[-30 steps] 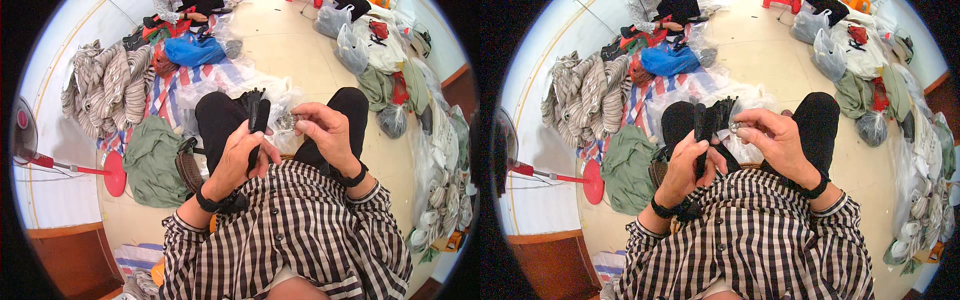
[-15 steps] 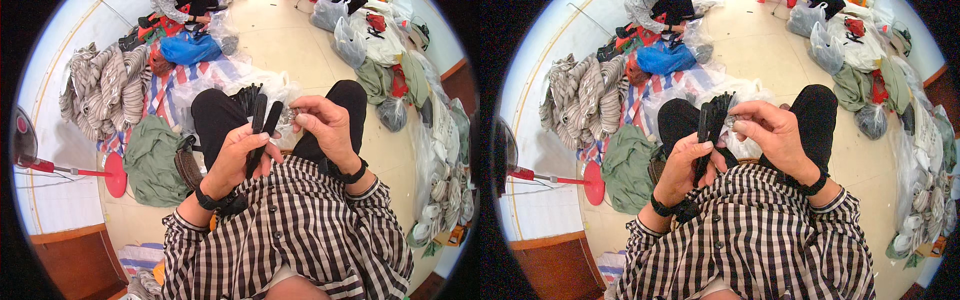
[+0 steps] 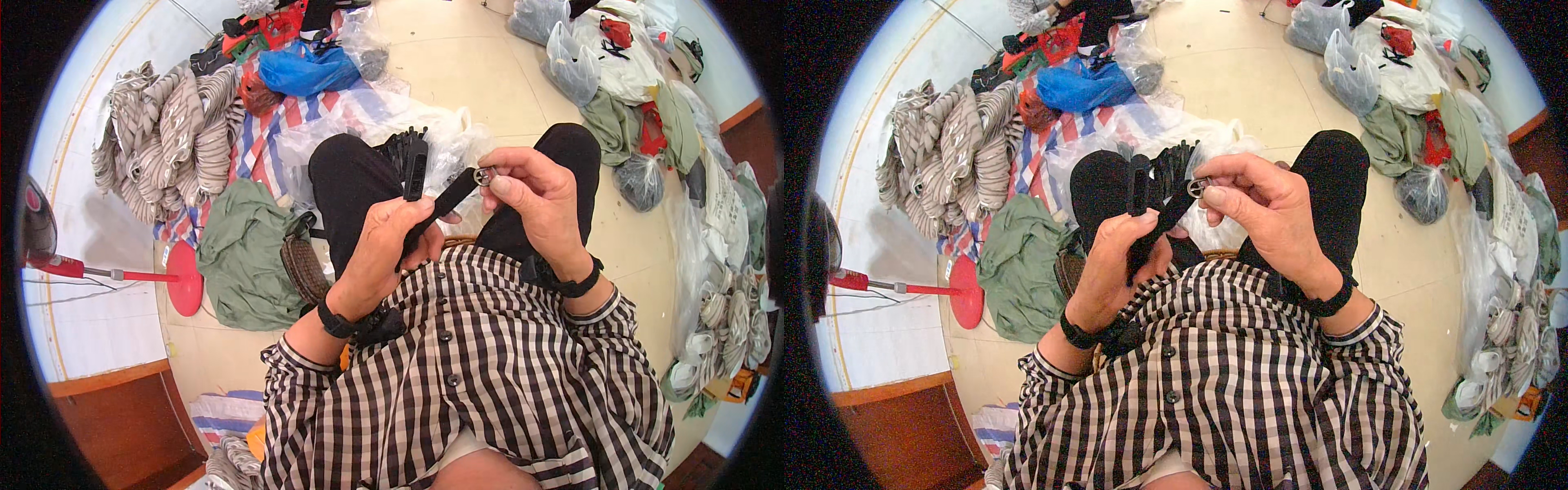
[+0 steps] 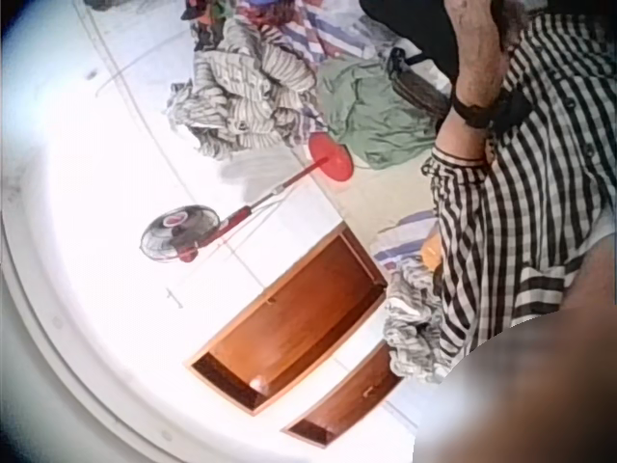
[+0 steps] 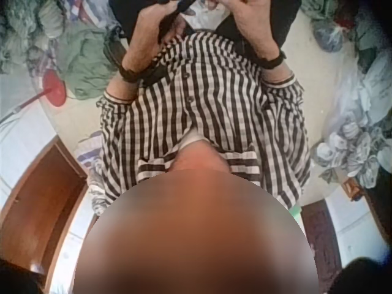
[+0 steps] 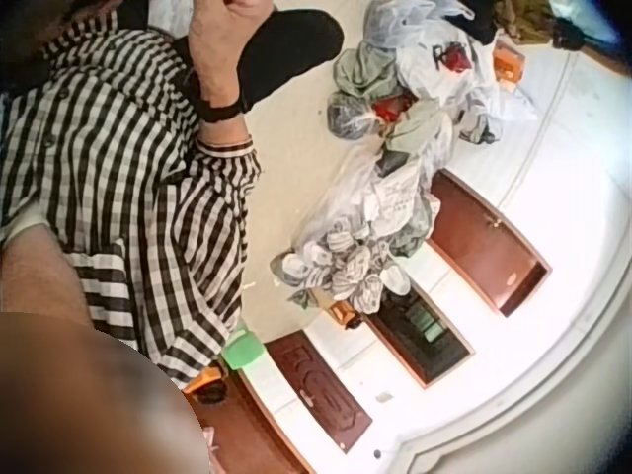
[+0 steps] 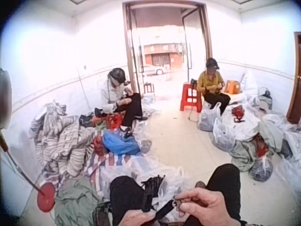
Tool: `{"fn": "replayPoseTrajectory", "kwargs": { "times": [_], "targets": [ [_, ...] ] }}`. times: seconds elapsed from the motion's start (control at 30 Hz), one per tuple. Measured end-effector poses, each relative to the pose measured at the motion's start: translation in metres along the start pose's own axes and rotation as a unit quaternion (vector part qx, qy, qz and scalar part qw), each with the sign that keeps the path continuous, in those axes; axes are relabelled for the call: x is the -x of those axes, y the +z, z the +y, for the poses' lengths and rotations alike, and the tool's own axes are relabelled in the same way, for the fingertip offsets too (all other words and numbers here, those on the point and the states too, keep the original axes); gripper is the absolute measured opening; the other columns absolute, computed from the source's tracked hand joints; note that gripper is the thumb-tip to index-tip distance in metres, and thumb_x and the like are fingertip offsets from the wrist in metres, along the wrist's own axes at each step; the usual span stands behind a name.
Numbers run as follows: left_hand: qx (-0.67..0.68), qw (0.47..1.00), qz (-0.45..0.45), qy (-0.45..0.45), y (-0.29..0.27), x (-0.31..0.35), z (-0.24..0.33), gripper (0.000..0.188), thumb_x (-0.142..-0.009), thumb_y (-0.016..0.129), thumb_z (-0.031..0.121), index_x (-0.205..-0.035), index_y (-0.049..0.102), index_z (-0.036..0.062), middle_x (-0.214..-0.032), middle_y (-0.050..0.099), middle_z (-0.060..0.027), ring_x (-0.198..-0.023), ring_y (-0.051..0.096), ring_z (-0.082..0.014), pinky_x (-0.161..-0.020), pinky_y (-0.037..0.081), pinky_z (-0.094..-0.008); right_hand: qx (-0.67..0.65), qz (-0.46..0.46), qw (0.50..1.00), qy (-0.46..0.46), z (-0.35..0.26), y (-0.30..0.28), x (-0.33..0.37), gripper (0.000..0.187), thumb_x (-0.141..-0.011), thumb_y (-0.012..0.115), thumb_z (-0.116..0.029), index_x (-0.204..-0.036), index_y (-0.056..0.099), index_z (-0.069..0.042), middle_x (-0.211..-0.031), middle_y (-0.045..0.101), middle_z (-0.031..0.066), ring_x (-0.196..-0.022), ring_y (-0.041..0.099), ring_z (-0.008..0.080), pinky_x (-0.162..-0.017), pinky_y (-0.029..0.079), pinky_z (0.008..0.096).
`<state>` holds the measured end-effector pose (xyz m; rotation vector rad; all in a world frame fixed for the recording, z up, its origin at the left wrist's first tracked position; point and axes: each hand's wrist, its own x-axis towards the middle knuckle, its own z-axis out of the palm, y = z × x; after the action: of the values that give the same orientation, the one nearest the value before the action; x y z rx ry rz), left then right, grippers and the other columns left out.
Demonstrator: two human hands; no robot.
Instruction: Assembling small metal buckles or clips onto black fabric straps or bands.
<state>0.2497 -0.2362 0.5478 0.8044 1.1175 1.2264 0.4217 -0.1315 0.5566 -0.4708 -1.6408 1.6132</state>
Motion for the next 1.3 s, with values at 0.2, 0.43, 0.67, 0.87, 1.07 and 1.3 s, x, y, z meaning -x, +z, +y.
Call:
{"fn": "replayPoseTrajectory", "kwargs": {
  "times": [0.2, 0.43, 0.67, 0.87, 1.07, 1.3],
  "targets": [
    [0.023, 0.998, 0.021, 0.058, 0.0, -0.005, -0.013, 0.022, -0.088, 0.052, 0.018, -0.092, 0.061, -0.0018, -0.058, 0.048, 0.0028, -0.046, 0.036, -0.0031, -0.043, 0.026, -0.0176, 0.025, 0.015, 1.0, -0.01, -0.001, 0.002, 0.005, 0.019, -0.084, 0.058, -0.004, -0.103, 0.058, 0.003, -0.08, 0.059, 0.003, -0.068, 0.055, 0.0069, -0.062, 0.045, 0.0189],
    [-0.194, 0.96, 0.085, 0.185, 0.005, -0.006, -0.029, 0.021, -0.084, 0.059, 0.008, -0.103, 0.059, -0.0021, -0.071, 0.061, -0.0017, -0.051, 0.047, -0.0029, -0.046, 0.037, -0.0164, 0.014, 0.077, 0.996, -0.044, 0.003, 0.0, 0.004, 0.019, -0.085, 0.056, -0.003, -0.104, 0.057, 0.003, -0.085, 0.062, 0.0066, -0.065, 0.055, 0.0075, -0.059, 0.045, 0.0188],
    [-0.094, 0.983, 0.068, 0.141, 0.009, -0.004, -0.022, 0.023, -0.083, 0.06, 0.007, -0.104, 0.055, -0.0034, -0.075, 0.064, -0.0063, -0.049, 0.049, -0.0046, -0.044, 0.039, -0.0169, 0.06, 0.063, 0.996, 0.009, 0.017, 0.005, 0.009, 0.018, -0.087, 0.054, -0.006, -0.103, 0.056, 0.003, -0.088, 0.062, 0.0069, -0.064, 0.054, 0.0089, -0.061, 0.046, 0.0211],
    [-0.06, 0.988, 0.08, 0.121, 0.006, -0.005, -0.021, 0.02, -0.081, 0.061, 0.001, -0.098, 0.053, -0.0043, -0.071, 0.063, -0.0067, -0.047, 0.05, -0.0053, -0.041, 0.04, -0.0188, 0.001, 0.039, 0.999, 0.033, 0.028, 0.002, 0.011, 0.018, -0.088, 0.054, -0.01, -0.102, 0.057, 0.002, -0.077, 0.058, 0.0042, -0.065, 0.055, 0.0084, -0.062, 0.045, 0.0209],
    [-0.047, 0.987, 0.077, 0.13, 0.004, -0.007, -0.027, 0.022, -0.083, 0.06, 0.006, -0.101, 0.051, -0.0032, -0.075, 0.065, -0.0093, -0.047, 0.049, -0.0055, -0.042, 0.038, -0.0171, -0.134, 0.045, 0.984, 0.106, 0.031, 0.007, 0.01, 0.02, -0.089, 0.055, -0.013, -0.103, 0.057, 0.001, -0.077, 0.059, 0.0041, -0.064, 0.055, 0.0089, -0.061, 0.046, 0.0206],
    [-0.002, 0.989, 0.077, 0.129, 0.01, -0.011, -0.023, 0.02, -0.08, 0.061, 0.001, -0.098, 0.052, -0.0044, -0.074, 0.063, -0.0088, -0.05, 0.053, -0.0072, -0.043, 0.042, -0.0195, -0.149, 0.021, 0.981, 0.122, 0.032, 0.013, 0.007, 0.021, -0.089, 0.055, -0.012, -0.104, 0.056, 0.002, -0.075, 0.058, 0.0036, -0.063, 0.055, 0.0083, -0.059, 0.046, 0.0198]
  ]
}}
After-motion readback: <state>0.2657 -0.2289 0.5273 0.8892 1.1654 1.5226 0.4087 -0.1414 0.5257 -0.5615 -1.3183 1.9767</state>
